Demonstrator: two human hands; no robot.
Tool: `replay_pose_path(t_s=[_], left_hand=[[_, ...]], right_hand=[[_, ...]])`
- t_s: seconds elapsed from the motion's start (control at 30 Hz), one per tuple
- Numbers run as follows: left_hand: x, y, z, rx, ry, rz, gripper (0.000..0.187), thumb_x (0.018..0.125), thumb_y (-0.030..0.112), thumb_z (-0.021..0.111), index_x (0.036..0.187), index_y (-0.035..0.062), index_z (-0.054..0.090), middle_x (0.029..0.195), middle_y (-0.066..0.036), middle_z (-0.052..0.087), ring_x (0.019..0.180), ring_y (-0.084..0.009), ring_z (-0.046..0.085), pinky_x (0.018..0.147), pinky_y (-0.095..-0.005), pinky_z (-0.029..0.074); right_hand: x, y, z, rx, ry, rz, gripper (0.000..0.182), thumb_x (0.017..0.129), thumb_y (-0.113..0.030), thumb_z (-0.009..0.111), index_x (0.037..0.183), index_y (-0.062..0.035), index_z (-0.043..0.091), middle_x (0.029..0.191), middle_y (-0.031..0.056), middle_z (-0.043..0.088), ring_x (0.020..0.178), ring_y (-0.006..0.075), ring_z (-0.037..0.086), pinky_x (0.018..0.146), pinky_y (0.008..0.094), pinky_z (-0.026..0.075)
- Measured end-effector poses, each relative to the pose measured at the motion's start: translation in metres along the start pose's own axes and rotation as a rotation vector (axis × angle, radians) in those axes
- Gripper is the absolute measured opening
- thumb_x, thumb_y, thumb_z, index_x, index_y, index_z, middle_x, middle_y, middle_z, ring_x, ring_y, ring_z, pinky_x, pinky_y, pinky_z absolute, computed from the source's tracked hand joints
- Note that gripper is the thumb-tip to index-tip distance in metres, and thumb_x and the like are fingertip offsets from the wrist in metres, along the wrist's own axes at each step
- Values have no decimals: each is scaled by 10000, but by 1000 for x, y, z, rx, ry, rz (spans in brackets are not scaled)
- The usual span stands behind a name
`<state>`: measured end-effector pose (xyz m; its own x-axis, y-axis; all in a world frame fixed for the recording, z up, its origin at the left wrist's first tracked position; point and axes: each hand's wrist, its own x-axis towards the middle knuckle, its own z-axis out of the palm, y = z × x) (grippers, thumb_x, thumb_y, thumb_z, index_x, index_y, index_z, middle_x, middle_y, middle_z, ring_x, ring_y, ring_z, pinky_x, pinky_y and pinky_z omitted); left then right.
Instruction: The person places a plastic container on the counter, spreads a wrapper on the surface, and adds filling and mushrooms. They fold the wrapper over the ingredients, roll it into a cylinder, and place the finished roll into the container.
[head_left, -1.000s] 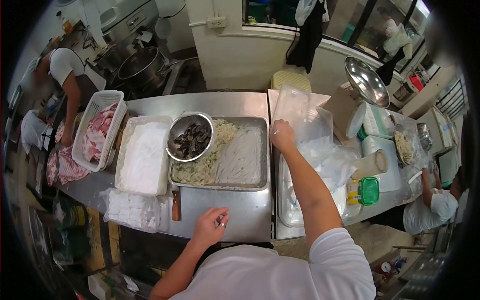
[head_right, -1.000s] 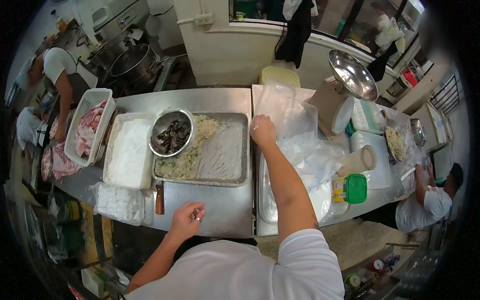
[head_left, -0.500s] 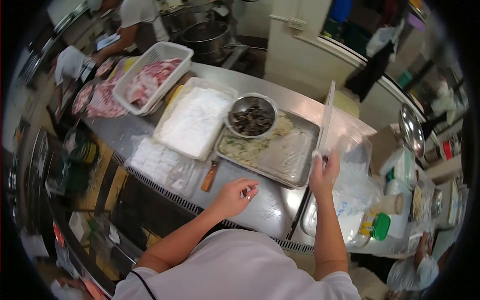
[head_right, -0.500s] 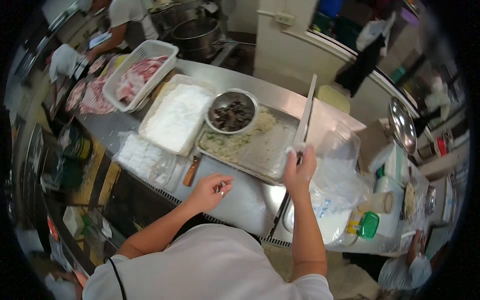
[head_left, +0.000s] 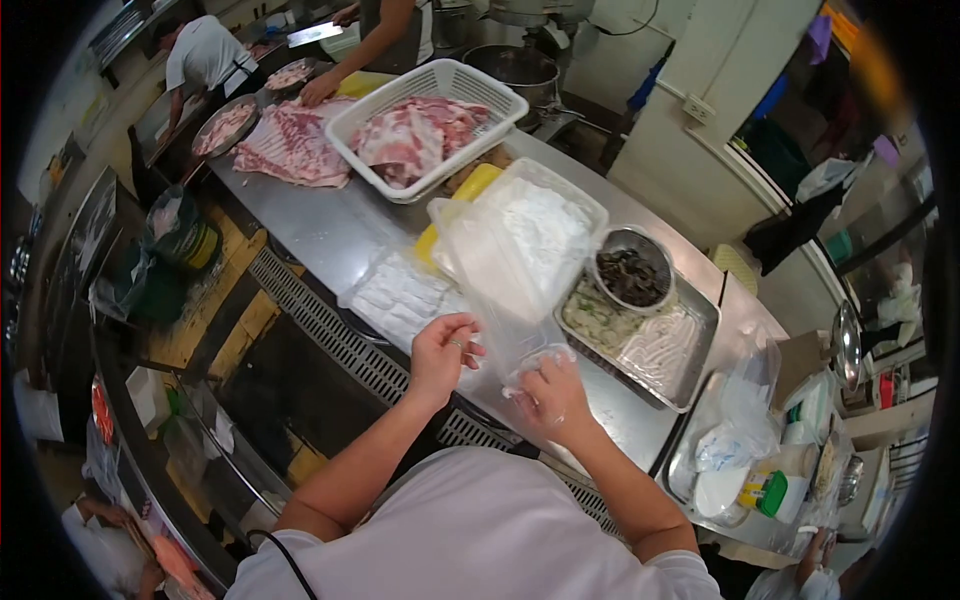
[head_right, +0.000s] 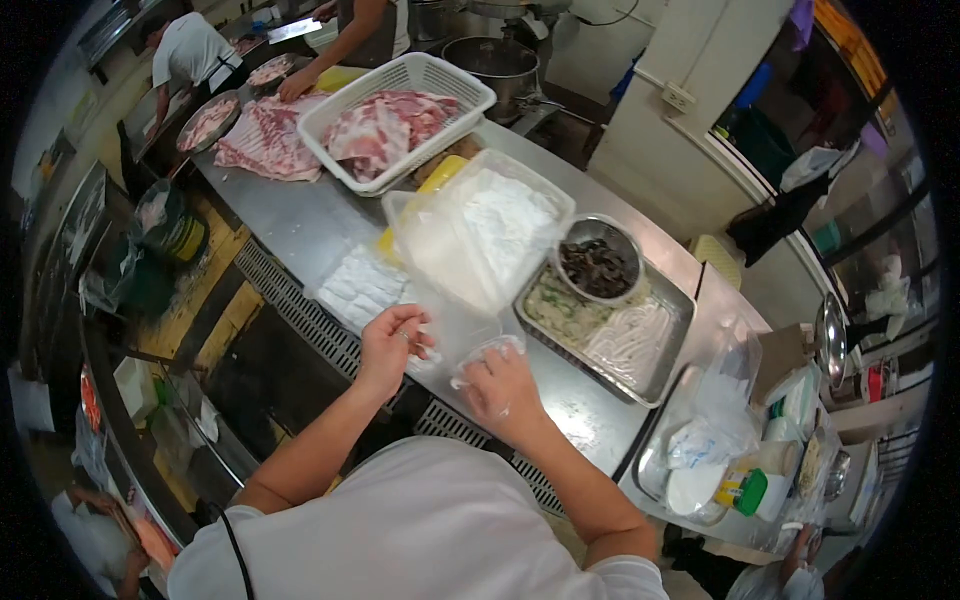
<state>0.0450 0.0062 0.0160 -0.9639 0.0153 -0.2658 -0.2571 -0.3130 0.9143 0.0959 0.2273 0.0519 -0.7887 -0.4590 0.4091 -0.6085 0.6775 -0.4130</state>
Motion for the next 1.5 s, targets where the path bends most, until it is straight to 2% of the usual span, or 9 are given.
replay_pose_path(t_s=[0.5,0.6,0.73,0.83,0.9,1.0,1.13,1.37,1.5], left_hand=[[76,16,-82,13,-202,-240,352,1009,61,761,1268,-51,551,1002,-114,704,728,-181,717,640,-342,639],[70,14,-76,-95,-166,-200,290,1004,48,756,1220,-30,579,985,-105,699,737,-191,717,653,-348,639],[63,29,-72,-73,-232,-188,276,985,8,749,1220,-13,606,1010,-88,707,810,-189,725,738,-355,637],[122,0,-122,385,-354,196,423,1007,116,779,1352,-28,580,1182,-150,721,1004,-297,741,923,-464,629],[137,41,-137,910,0,785,564,975,256,823,1407,-31,602,1420,-213,651,1288,-384,636,1110,-559,507],[160,46,-166,1471,-82,689,708,936,369,836,1472,-21,586,1576,-261,531,1470,-407,490,1201,-571,414],[137,39,-187,1157,-278,458,560,958,305,785,1386,-38,673,1447,-282,651,1412,-456,564,1224,-511,419],[97,-17,-233,1017,157,750,384,946,138,761,1304,4,727,1368,-269,697,1235,-482,635,1091,-552,493],[88,-15,-239,784,421,397,236,928,74,800,1133,-25,737,1148,-191,728,1038,-345,693,933,-441,548]], right_hand=[[46,-64,61,-186,169,380,387,846,-83,854,1195,-20,698,1200,192,636,1090,389,645,1044,518,542],[48,-52,89,451,735,913,417,959,-69,789,1343,-9,636,1375,202,610,1162,319,679,921,401,606],[51,-19,94,1250,598,1109,282,1109,-122,618,1369,-12,611,1219,130,717,1031,238,746,790,370,626],[64,-5,90,1349,664,1006,228,1117,-127,598,1311,-13,634,1146,107,753,964,232,760,854,427,650],[78,-1,82,1343,642,1007,213,1113,-131,603,1287,-16,647,1140,111,750,946,228,758,822,424,649],[83,-1,85,1366,546,1039,180,1122,-123,577,1259,-25,639,1053,103,743,892,222,750,757,398,625],[81,-2,113,1396,399,1075,166,1126,-115,558,1250,-30,628,1005,109,742,863,223,749,709,365,606],[54,-4,151,1384,259,1223,221,1120,-89,566,1310,6,628,1082,151,752,896,257,772,712,384,624],[57,-13,145,1326,227,1264,237,1128,-88,546,1332,15,610,1087,170,767,875,268,781,703,385,638]])
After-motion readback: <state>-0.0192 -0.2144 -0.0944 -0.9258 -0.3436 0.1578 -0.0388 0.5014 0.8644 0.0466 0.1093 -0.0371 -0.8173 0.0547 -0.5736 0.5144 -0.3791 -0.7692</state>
